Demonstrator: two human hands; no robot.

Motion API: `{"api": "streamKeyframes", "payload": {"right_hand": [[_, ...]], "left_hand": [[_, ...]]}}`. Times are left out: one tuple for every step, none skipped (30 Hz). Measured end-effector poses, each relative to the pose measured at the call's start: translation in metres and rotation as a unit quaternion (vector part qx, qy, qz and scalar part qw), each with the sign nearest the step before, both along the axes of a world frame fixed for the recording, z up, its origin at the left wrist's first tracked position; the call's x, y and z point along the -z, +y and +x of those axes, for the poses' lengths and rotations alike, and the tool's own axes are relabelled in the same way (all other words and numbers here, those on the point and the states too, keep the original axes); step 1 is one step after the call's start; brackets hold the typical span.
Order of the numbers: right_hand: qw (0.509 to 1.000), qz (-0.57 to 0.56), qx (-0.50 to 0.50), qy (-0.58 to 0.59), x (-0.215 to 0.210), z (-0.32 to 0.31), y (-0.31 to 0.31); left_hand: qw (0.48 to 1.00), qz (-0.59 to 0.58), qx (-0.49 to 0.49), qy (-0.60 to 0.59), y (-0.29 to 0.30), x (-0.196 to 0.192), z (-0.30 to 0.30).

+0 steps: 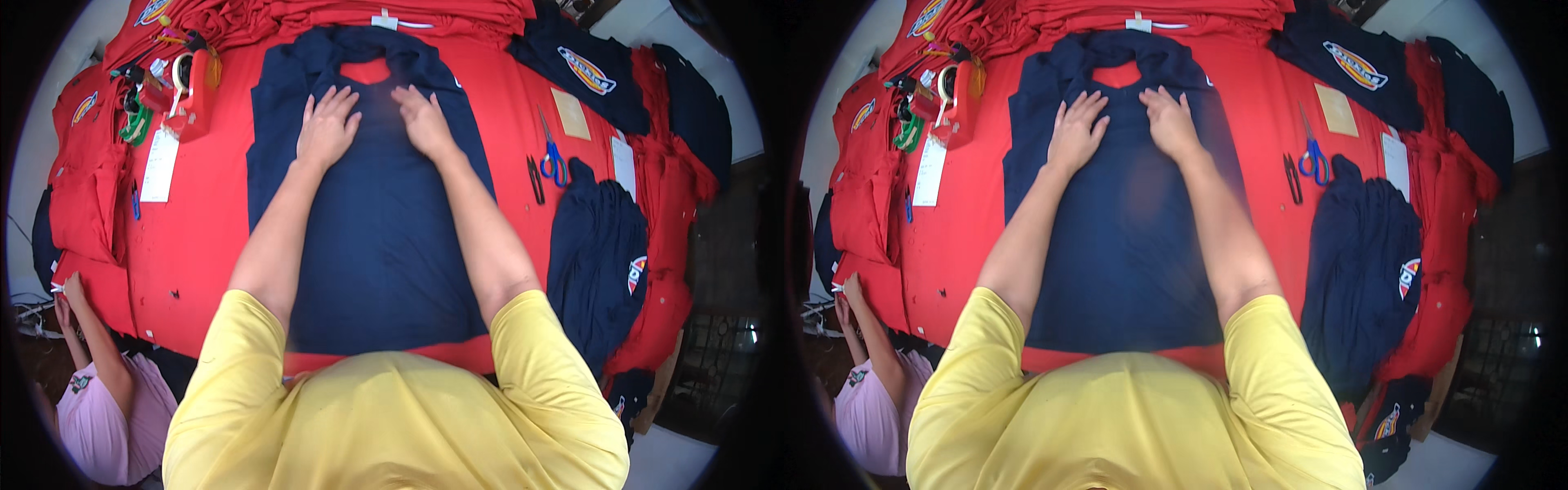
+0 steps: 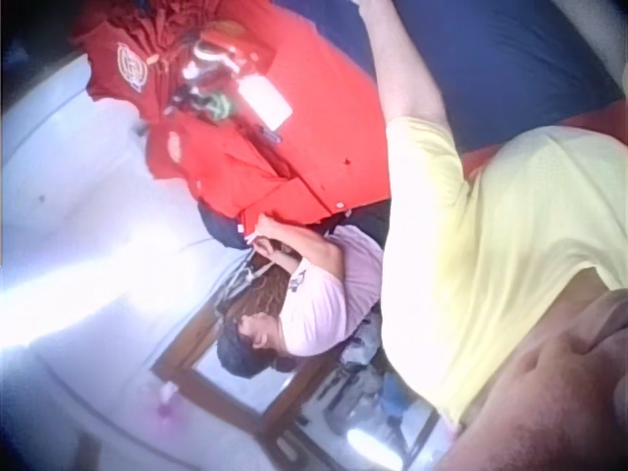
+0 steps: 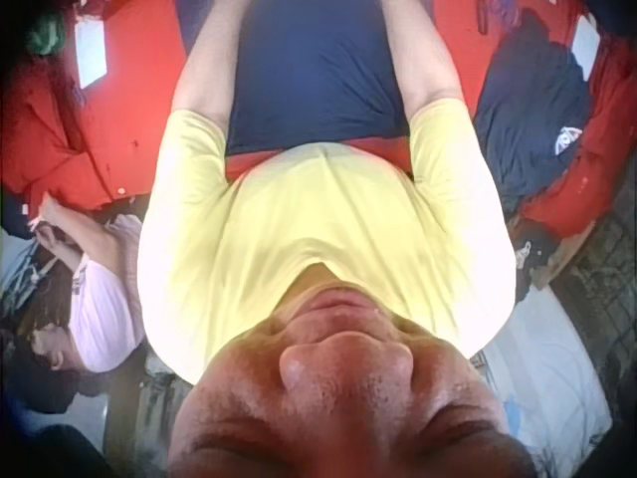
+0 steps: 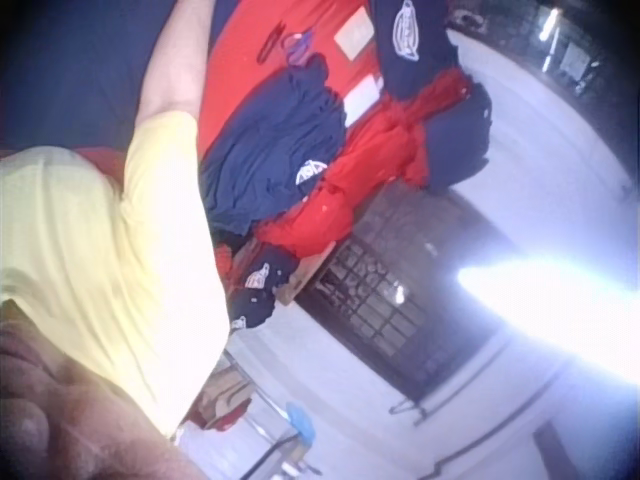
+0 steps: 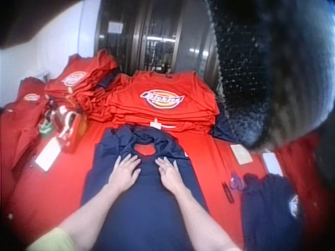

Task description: The person picks up a dark blue sleeveless shirt from a table, turns it over to check both sides, and smooths the fabric before placing it on a stack of other shirts.

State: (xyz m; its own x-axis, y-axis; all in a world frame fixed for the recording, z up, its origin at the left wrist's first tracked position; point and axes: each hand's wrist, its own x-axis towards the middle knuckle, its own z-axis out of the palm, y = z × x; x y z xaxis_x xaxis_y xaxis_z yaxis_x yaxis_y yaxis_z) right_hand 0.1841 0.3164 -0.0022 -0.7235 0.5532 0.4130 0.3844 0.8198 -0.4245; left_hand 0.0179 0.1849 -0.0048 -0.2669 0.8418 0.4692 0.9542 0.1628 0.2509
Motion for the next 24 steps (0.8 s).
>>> {"api": "streamKeyframes", "payload": {"right_hand": [[0.992, -0.11, 0.0, 0.059, -0.014, 0.012, -0.008], [0.969, -0.218, 0.006, 0.119, -0.03, 0.028, -0.015], [0.965, -0.221, -0.01, 0.138, -0.04, 0.05, -0.029], [0.962, -0.222, -0.029, 0.157, -0.05, 0.077, -0.052], [0.931, -0.339, -0.045, 0.13, -0.062, 0.102, -0.078], [0.886, -0.449, -0.053, 0.103, -0.07, 0.134, -0.103], [0.855, -0.51, -0.058, 0.076, -0.069, 0.165, -0.126], [0.819, -0.569, -0.062, 0.053, -0.066, 0.196, -0.148], [0.787, -0.614, -0.056, -0.003, -0.063, 0.223, -0.168], [0.752, -0.654, -0.052, -0.058, -0.058, 0.244, -0.189], [0.731, -0.675, -0.056, -0.086, -0.051, 0.257, -0.211], [0.709, -0.693, -0.061, -0.116, -0.044, 0.267, -0.23], [0.7, -0.701, -0.041, -0.13, -0.039, 0.269, -0.248], [0.692, -0.708, -0.021, -0.142, -0.035, 0.264, -0.265], [0.694, -0.715, -0.022, -0.085, -0.033, 0.259, -0.278], [0.701, -0.71, -0.039, -0.047, -0.03, 0.251, -0.286], [0.702, -0.712, -0.011, 0.004, -0.031, 0.238, -0.295], [0.7, -0.712, 0.016, 0.054, -0.032, 0.224, -0.305], [0.719, -0.677, 0.022, 0.156, -0.024, 0.21, -0.314], [0.729, -0.634, 0.025, 0.255, -0.015, 0.197, -0.322], [0.744, -0.595, 0.043, 0.3, -0.012, 0.189, -0.325], [0.739, -0.599, 0.032, 0.307, -0.016, 0.189, -0.322], [0.734, -0.602, 0.021, 0.314, -0.021, 0.189, -0.315], [0.728, -0.606, 0.01, 0.321, -0.027, 0.191, -0.306]], "left_hand": [[0.995, 0.09, 0.017, 0.032, -0.009, -0.001, 0.007], [0.995, 0.078, 0.059, -0.011, -0.024, -0.008, 0.021], [0.991, 0.067, 0.1, -0.051, -0.048, -0.021, 0.039], [0.985, 0.058, 0.137, -0.089, -0.074, -0.031, 0.055], [0.974, 0.043, 0.16, -0.153, -0.105, -0.033, 0.072], [0.957, 0.027, 0.19, -0.216, -0.132, -0.033, 0.089], [0.95, -0.007, 0.209, -0.234, -0.157, -0.031, 0.103], [0.941, -0.043, 0.228, -0.248, -0.181, -0.03, 0.116], [0.935, -0.04, 0.259, -0.238, -0.2, -0.03, 0.13], [0.93, -0.035, 0.289, -0.225, -0.215, -0.031, 0.144], [0.94, -0.047, 0.287, -0.178, -0.227, -0.032, 0.157], [0.949, -0.057, 0.281, -0.129, -0.237, -0.03, 0.171], [0.958, -0.033, 0.263, -0.11, -0.241, -0.027, 0.182], [0.961, -0.025, 0.257, -0.098, -0.238, -0.019, 0.185], [0.964, -0.017, 0.249, -0.088, -0.235, -0.009, 0.188], [0.967, -0.009, 0.242, -0.079, -0.232, -0.004, 0.191], [0.968, -0.005, 0.232, -0.099, -0.226, -0.01, 0.194], [0.954, -0.05, 0.212, -0.204, -0.222, -0.016, 0.198], [0.929, -0.095, 0.191, -0.303, -0.217, -0.024, 0.2], [0.892, -0.138, 0.165, -0.398, -0.213, -0.034, 0.201], [0.816, -0.202, 0.124, -0.527, -0.209, -0.049, 0.201], [0.786, -0.193, 0.144, -0.569, -0.207, -0.049, 0.197], [0.755, -0.184, 0.164, -0.608, -0.206, -0.046, 0.192], [0.72, -0.174, 0.184, -0.646, -0.205, -0.046, 0.185]]}}
